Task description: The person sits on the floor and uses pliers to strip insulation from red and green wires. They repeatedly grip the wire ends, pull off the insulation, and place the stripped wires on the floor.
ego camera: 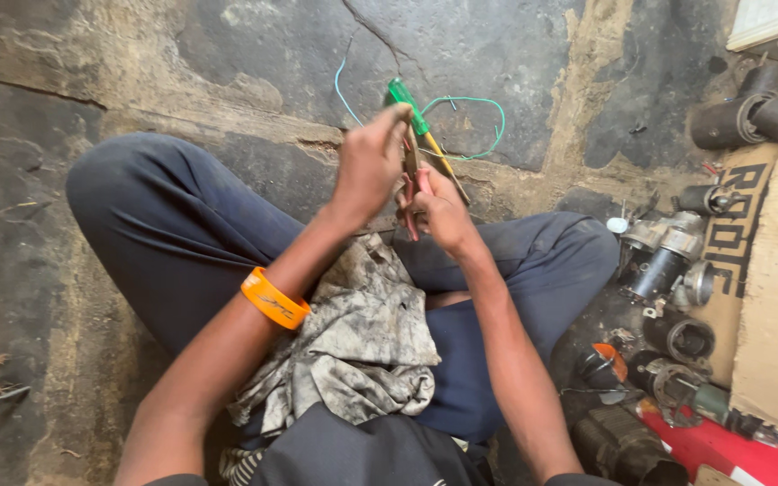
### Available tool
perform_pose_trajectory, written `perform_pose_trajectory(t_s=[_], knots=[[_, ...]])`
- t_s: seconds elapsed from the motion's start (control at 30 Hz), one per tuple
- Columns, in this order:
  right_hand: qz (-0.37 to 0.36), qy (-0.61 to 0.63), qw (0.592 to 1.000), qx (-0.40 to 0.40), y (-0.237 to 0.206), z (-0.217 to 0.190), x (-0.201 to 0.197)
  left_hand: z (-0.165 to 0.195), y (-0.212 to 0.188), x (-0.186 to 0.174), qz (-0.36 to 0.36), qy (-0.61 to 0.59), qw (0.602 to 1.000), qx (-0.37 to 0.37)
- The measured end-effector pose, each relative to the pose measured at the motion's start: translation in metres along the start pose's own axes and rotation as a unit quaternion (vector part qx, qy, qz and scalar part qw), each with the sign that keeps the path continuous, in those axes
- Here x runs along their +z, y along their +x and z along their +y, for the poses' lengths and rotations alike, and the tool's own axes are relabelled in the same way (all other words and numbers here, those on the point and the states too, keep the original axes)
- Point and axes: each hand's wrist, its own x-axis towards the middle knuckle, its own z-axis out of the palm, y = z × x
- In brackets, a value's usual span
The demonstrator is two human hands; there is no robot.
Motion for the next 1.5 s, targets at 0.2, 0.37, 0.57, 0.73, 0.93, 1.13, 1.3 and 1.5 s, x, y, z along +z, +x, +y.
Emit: perform_pose_trajectory(t_s=[0.2, 0.37, 0.57, 0.73, 0.93, 1.13, 1.3, 1.5], knots=[[0.105, -0.111, 0.978, -0.141, -0.006, -0.014, 0.019, 0.008, -0.012, 0.002, -0.123, 0.119, 0.985, 0.026], [0.154, -0.177, 0.965, -0.115, -0.015, -0.027, 0.021, 0.010, -0.001, -0.004, -0.196, 0.098, 0.976, 0.012], [0.115, -0.194, 0.966, -0.130, -0.015, -0.027, 0.013, 0.005, 0.005, -0.012, -0.167, 0.054, 0.983, 0.056], [0.047, -0.094, 0.988, -0.113, -0.015, -0.030, 0.009, 0.003, 0.015, -0.014, -0.212, 0.003, 0.977, -0.008], [0.040, -0.082, 0.993, -0.080, -0.022, -0.036, 0.007, 0.003, 0.025, -0.025, -0.268, -0.038, 0.963, -0.007], [0.024, -0.085, 0.993, -0.072, -0.018, -0.024, -0.001, 0.005, 0.027, -0.024, -0.267, -0.024, 0.960, -0.087], [0.056, 0.002, 0.998, -0.011, -0.011, -0.012, -0.001, 0.004, 0.023, -0.020, -0.236, -0.040, 0.967, -0.087], [0.061, 0.020, 0.998, -0.005, -0.009, -0.008, -0.001, -0.001, 0.019, -0.016, -0.206, -0.026, 0.972, -0.107]])
